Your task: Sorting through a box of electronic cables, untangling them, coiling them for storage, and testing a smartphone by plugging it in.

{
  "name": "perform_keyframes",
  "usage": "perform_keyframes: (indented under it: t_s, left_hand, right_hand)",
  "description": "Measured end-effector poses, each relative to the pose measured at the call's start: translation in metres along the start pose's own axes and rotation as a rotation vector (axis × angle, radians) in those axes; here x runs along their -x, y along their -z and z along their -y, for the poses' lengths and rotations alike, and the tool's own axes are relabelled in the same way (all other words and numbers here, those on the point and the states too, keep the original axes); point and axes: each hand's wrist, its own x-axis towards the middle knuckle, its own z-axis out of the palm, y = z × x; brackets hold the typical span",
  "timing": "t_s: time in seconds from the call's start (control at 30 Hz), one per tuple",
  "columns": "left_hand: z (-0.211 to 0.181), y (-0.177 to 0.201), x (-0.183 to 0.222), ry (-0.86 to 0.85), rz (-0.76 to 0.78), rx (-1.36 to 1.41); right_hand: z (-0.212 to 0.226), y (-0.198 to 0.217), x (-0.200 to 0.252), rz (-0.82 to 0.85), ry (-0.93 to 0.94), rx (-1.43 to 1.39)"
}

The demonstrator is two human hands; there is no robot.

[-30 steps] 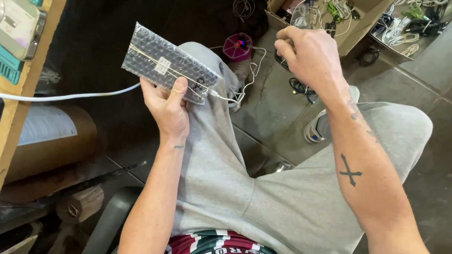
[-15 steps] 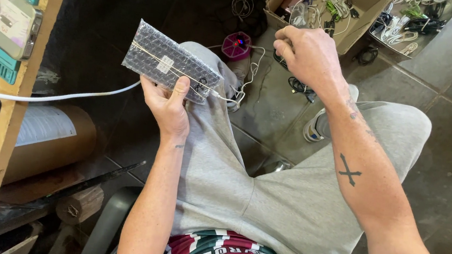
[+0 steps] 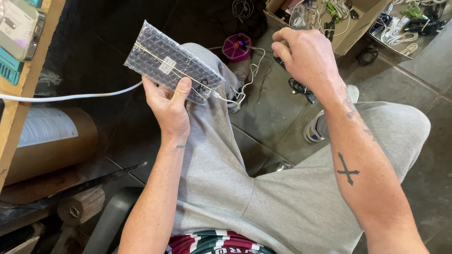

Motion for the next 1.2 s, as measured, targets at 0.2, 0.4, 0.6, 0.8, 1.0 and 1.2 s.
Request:
perform_keyframes:
  t_s: [0.2,0.4,0.6,0.8,1.0,1.2]
  left_hand:
    - [-0.004,0.0,0.001,-0.016,0.005,-0.006]
    - [-0.004,0.0,0.001,0.011,-0.009,-0.027]
    - [-0.006,-0.003,0.0,-0.009,0.013,-0.027]
    - [-0.006,-0.002,0.0,-0.012,0.006,-0.028]
    - [-0.005,-0.002,0.0,-0.008,0.005,-0.056]
    - [-0.005,-0.003,-0.001,0.0,-0.005,-0.096]
  right_hand:
    - [0.001,0.0,0.0,0.01,-0.005,0.003]
    - [0.001,0.0,0.0,0.024,-0.015,0.029]
    - [0.0,0.001,0.0,0.032,-0.013,0.027]
    - [0.002,0.001,0.0,0.046,-0.029,0.015]
    - [0.005,-0.001,0.0,0.053,-0.034,0.001]
    - [0.044,0.003,-0.001,0.261,-0.125,-0.205]
